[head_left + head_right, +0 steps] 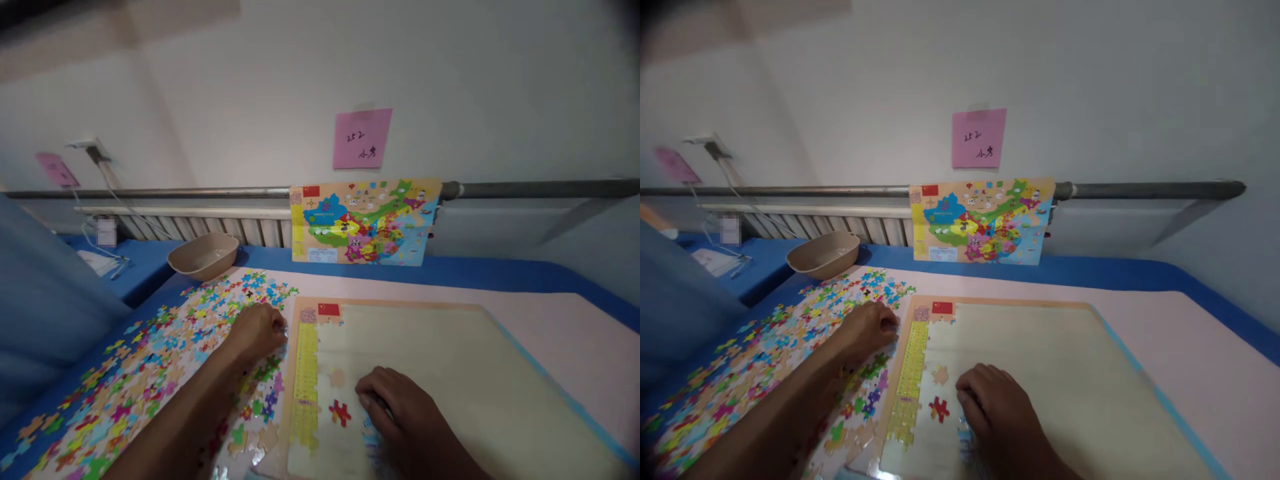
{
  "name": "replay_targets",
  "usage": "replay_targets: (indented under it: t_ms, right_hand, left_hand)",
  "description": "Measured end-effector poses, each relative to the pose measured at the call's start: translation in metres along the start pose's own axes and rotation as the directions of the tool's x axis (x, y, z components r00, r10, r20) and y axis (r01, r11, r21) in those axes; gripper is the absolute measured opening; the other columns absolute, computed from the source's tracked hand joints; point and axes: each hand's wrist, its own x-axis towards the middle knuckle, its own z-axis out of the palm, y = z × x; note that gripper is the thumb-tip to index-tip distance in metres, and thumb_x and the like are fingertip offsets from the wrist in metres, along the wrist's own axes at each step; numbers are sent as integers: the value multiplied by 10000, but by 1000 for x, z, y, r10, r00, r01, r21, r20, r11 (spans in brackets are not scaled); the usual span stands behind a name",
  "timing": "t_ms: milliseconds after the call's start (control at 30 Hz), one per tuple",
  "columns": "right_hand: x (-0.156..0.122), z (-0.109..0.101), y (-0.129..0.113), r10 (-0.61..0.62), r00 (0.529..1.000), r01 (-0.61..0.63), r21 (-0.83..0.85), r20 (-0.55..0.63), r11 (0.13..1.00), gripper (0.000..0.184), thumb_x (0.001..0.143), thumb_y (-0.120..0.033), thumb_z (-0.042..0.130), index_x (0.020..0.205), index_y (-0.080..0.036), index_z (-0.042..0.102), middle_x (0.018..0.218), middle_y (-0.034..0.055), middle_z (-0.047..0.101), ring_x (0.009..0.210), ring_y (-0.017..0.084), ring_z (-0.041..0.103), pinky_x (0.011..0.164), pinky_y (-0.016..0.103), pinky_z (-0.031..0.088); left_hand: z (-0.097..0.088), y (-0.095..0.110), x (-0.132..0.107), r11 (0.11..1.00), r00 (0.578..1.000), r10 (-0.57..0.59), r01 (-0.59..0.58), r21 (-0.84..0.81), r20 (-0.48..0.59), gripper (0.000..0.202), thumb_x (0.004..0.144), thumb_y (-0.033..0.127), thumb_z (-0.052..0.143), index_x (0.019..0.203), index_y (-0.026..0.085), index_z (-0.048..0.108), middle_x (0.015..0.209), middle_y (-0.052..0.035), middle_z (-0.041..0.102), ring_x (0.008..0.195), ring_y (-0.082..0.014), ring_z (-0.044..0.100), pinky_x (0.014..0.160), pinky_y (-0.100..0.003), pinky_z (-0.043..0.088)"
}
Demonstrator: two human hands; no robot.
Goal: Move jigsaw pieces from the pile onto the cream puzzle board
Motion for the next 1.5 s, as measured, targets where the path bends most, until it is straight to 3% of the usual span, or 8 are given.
replay_targets:
  t_ms: [300, 500, 667, 800, 967, 1233, 1367, 1500]
  right_hand:
    - [0, -11, -6, 50, 996, -52, 19, 76, 998, 153, 970, -259, 481, 877, -217, 594, 878, 36, 625, 841, 220, 552, 763, 349, 351]
    - [-3, -25, -8, -32, 975, 31, 8, 218, 999, 78, 881, -224, 654, 954, -206, 634, 951, 37, 630, 892, 227, 538, 800, 352, 354]
    - [-13, -33, -21, -43, 959, 73, -96, 280, 993, 388, 745, -236, 869, 1068, -206, 655, 1100, 57, 600, 981, 257, 518, 851, 381, 338]
    - [-14, -31, -26, 21, 934, 65, -226, 358, 972, 438, 736, -294, 897, 1088, -206, 651, 1144, 71, 585, 1010, 279, 516, 836, 388, 346]
    - [-7, -24, -16, 40, 916, 100, -326, 399, 940, 431, 693, -371, 862, 1027, -215, 638, 1147, 88, 593, 970, 301, 530, 818, 400, 376]
    - [-10, -49, -21, 100, 891, -3, -214, 442, 977, 576, 707, -230, 872, 1232, -238, 637, 1272, 76, 565, 1130, 307, 533, 946, 403, 396]
    - [-10, -56, -23, 145, 863, -57, -193, 484, 980, 552, 693, -161, 833, 1210, -245, 655, 1256, 49, 563, 1150, 286, 536, 967, 392, 400]
    - [-11, -58, -24, 134, 880, -73, -150, 456, 986, 533, 730, -134, 800, 1234, -246, 665, 1247, 50, 573, 1137, 272, 556, 972, 387, 419]
  left_hand:
    - [7, -2, 4, 991, 994, -111, 111, -75, 15, 114, 705, 192, 716, 814, 217, 692, 816, -41, 727, 794, -253, 643, 638, -308, 334]
    - [-1, 0, -4, 943, 991, -133, 127, -308, 1, 96, 766, 111, 608, 772, 207, 616, 722, 20, 649, 697, -167, 590, 633, -254, 367]
    - [-8, 32, -44, 845, 997, -48, 73, -530, 61, 57, 823, 196, 579, 767, 211, 579, 663, 53, 582, 600, -129, 520, 563, -219, 370]
    - [11, 75, -86, 753, 987, 93, 14, -658, 127, 145, 742, 89, 540, 757, 206, 625, 672, 57, 620, 639, -121, 553, 578, -216, 360]
    - [29, 106, -98, 897, 964, 175, -71, -436, 202, 221, 630, 39, 606, 770, 201, 657, 789, 12, 715, 752, -169, 611, 660, -266, 352]
    - [31, 110, -92, 940, 924, 123, 9, -342, 362, 143, 766, 134, 671, 875, 210, 725, 933, -35, 794, 873, -219, 692, 695, -278, 376]
    - [44, 106, -94, 942, 931, 142, -22, -336, 336, 177, 751, 143, 659, 886, 216, 749, 915, -30, 796, 872, -225, 699, 691, -281, 385]
    - [57, 104, -98, 948, 965, 186, -126, -292, 187, 270, 696, 83, 610, 854, 245, 757, 867, -11, 789, 816, -217, 695, 672, -284, 393]
